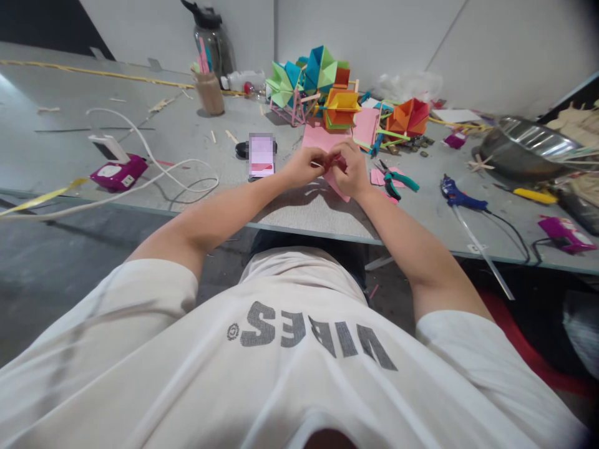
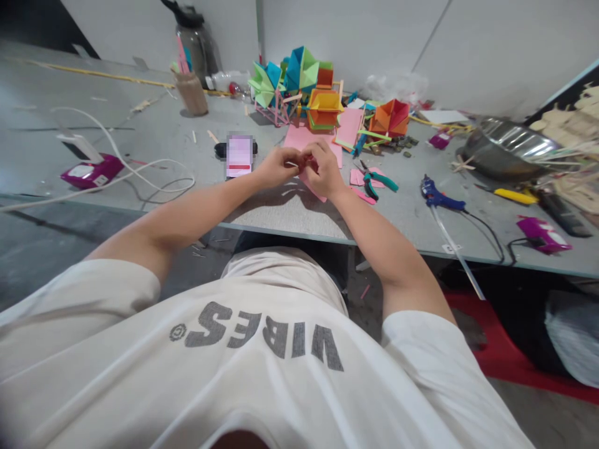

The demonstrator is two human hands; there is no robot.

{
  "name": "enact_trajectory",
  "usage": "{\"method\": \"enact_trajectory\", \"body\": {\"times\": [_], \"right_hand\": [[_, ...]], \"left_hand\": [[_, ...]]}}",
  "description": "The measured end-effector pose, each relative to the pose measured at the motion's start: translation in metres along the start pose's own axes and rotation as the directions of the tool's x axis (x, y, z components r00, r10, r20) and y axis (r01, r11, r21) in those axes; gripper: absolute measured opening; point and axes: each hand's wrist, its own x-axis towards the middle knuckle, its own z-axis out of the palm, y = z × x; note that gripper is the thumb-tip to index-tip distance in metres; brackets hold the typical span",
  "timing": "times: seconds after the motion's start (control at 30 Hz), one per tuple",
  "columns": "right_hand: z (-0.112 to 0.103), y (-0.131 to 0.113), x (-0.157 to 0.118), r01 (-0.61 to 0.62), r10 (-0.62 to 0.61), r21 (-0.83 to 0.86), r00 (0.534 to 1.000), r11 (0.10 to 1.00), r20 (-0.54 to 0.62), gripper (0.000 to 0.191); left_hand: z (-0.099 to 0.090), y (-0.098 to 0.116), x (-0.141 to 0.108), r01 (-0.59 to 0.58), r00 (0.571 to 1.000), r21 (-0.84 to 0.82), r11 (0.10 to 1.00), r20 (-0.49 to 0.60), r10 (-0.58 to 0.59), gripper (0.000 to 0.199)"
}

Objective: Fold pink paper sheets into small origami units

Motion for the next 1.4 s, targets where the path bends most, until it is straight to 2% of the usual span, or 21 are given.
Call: {"method": "enact_trajectory", "body": {"times": [0.17,0.23,0.27,0.43,0.6,0.73,0.9,1.13,1.3,1.4], "right_hand": [[-0.002,-0.002,0.002,-0.042,0.042,-0.003,0.999,0.999,0.009,0.007],[-0.004,-0.007,0.003,-0.056,0.058,-0.049,0.998,0.997,0.032,0.004],[-0.006,-0.010,0.003,-0.058,0.063,-0.097,0.997,0.994,0.052,0.002],[-0.019,-0.019,0.003,-0.030,0.106,-0.421,0.982,0.907,0.159,0.024],[-0.024,-0.018,0.005,-0.007,0.152,-0.560,0.965,0.828,0.212,0.022],[-0.026,-0.017,0.007,-0.003,0.161,-0.548,0.957,0.837,0.242,0.018],[-0.027,-0.026,0.007,0.016,0.142,-0.511,0.952,0.859,0.270,0.021],[-0.015,-0.037,0.003,0.053,0.112,-0.512,0.952,0.857,0.285,0.024],[-0.012,-0.042,0.002,0.046,0.174,-0.565,0.928,0.824,0.329,0.026],[-0.011,-0.043,0.002,0.055,0.165,-0.569,0.930,0.820,0.327,0.029]], "left_hand": [[0.001,-0.003,0.001,0.045,0.999,0.005,0.999,-0.026,-0.045,0.021],[0.001,-0.001,0.001,0.054,0.998,0.032,0.998,-0.027,-0.053,0.026],[0.000,0.001,0.000,0.053,0.998,0.054,0.997,-0.033,-0.052,0.029],[-0.001,0.008,-0.003,0.041,0.996,0.176,0.984,-0.086,-0.026,0.041],[0.000,0.008,-0.005,0.008,0.997,0.240,0.971,-0.077,0.010,0.039],[-0.002,0.008,-0.006,-0.011,0.998,0.305,0.952,-0.054,0.029,0.031],[-0.006,0.009,-0.004,-0.024,0.998,0.436,0.900,-0.044,0.048,0.035],[-0.008,0.011,-0.009,0.035,0.999,0.518,0.855,-0.053,-0.008,0.030],[-0.003,0.022,-0.015,0.066,0.998,0.591,0.804,-0.053,-0.043,0.027],[0.001,0.026,-0.015,0.083,0.996,0.620,0.780,-0.070,-0.050,0.026]]}}
